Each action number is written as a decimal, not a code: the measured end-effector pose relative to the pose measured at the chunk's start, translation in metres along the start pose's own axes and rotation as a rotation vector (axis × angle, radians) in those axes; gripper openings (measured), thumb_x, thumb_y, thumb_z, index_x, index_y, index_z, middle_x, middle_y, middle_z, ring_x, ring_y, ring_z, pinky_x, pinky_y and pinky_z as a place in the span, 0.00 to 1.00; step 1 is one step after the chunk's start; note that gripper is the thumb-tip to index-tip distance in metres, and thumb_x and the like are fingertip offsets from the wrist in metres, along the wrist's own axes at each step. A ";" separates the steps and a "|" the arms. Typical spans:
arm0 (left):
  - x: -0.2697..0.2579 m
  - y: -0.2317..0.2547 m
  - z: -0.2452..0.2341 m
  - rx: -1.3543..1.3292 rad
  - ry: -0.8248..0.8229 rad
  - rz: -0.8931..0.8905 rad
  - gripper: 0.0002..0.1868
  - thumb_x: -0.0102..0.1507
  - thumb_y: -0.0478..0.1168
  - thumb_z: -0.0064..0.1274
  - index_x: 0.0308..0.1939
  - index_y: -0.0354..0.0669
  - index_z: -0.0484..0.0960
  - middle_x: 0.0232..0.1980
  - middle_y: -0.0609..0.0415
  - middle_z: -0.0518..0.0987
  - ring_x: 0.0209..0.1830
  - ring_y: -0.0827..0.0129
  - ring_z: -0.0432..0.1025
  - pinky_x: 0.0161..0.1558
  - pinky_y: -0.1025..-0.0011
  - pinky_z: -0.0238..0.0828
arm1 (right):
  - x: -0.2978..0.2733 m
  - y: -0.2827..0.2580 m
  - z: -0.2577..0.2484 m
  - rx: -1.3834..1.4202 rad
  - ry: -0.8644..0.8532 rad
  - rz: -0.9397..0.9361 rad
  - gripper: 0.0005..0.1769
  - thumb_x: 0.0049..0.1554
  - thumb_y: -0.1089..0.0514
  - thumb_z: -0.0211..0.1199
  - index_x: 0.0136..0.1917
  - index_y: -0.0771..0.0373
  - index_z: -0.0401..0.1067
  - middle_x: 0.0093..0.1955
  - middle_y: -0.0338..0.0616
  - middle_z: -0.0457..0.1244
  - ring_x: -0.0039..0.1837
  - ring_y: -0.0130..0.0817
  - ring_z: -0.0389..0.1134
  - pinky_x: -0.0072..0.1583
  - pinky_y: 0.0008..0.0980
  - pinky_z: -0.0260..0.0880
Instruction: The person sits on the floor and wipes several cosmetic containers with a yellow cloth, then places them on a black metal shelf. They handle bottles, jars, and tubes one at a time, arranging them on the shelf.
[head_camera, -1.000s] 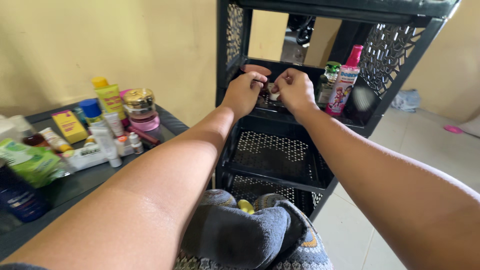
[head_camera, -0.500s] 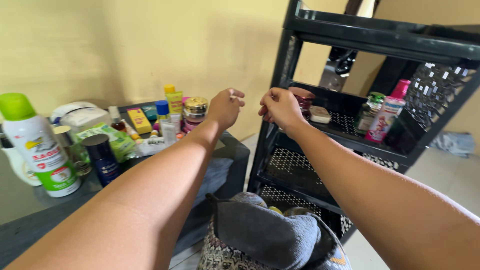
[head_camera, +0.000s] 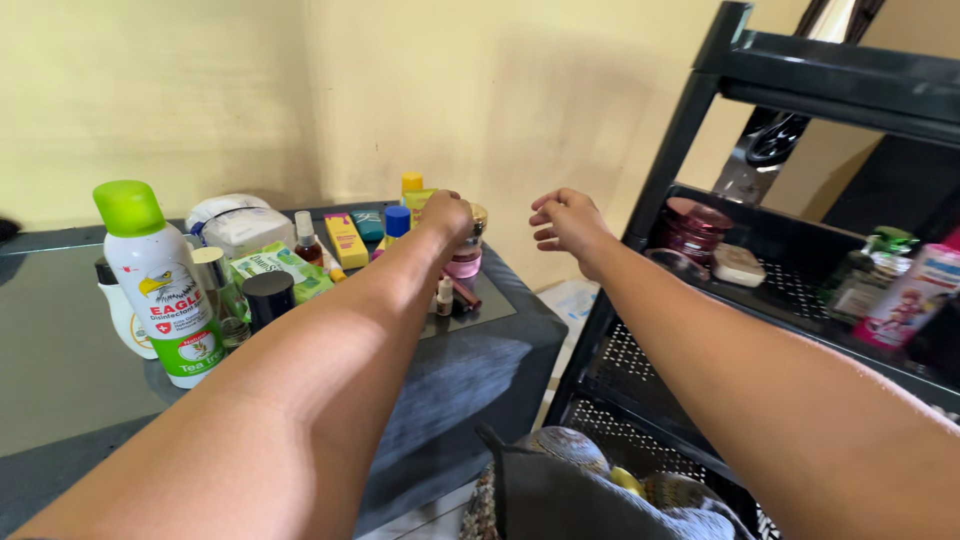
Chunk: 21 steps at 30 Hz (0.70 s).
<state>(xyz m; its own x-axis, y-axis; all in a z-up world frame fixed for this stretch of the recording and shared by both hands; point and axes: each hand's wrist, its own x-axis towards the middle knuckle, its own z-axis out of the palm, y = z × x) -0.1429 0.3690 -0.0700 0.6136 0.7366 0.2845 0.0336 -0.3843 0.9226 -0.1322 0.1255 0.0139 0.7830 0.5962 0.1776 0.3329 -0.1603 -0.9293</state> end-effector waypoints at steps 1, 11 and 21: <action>0.007 -0.004 0.002 -0.004 -0.006 -0.024 0.20 0.61 0.43 0.51 0.55 0.40 0.80 0.54 0.40 0.82 0.54 0.53 0.78 0.54 0.61 0.74 | 0.011 0.004 0.002 0.028 0.000 0.009 0.13 0.61 0.58 0.50 0.57 0.63 0.68 0.51 0.46 0.66 0.48 0.36 0.69 0.49 0.36 0.75; 0.027 -0.016 0.026 -0.025 -0.030 -0.236 0.23 0.58 0.43 0.57 0.55 0.35 0.80 0.53 0.40 0.82 0.51 0.52 0.80 0.49 0.59 0.78 | 0.103 0.068 0.032 0.203 -0.059 0.120 0.20 0.61 0.59 0.53 0.66 0.57 0.65 0.62 0.44 0.60 0.57 0.43 0.65 0.54 0.42 0.73; 0.010 0.015 0.027 -0.060 0.027 -0.456 0.27 0.55 0.42 0.64 0.54 0.31 0.80 0.52 0.40 0.82 0.49 0.51 0.82 0.44 0.56 0.82 | 0.134 0.079 0.074 0.286 -0.166 0.240 0.30 0.62 0.52 0.56 0.75 0.51 0.55 0.71 0.38 0.58 0.66 0.46 0.59 0.59 0.47 0.68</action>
<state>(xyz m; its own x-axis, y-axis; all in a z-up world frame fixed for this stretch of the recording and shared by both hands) -0.1150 0.3562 -0.0604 0.5260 0.8375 -0.1480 0.2492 0.0146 0.9683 -0.0403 0.2507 -0.0595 0.7173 0.6912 -0.0878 -0.0267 -0.0986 -0.9948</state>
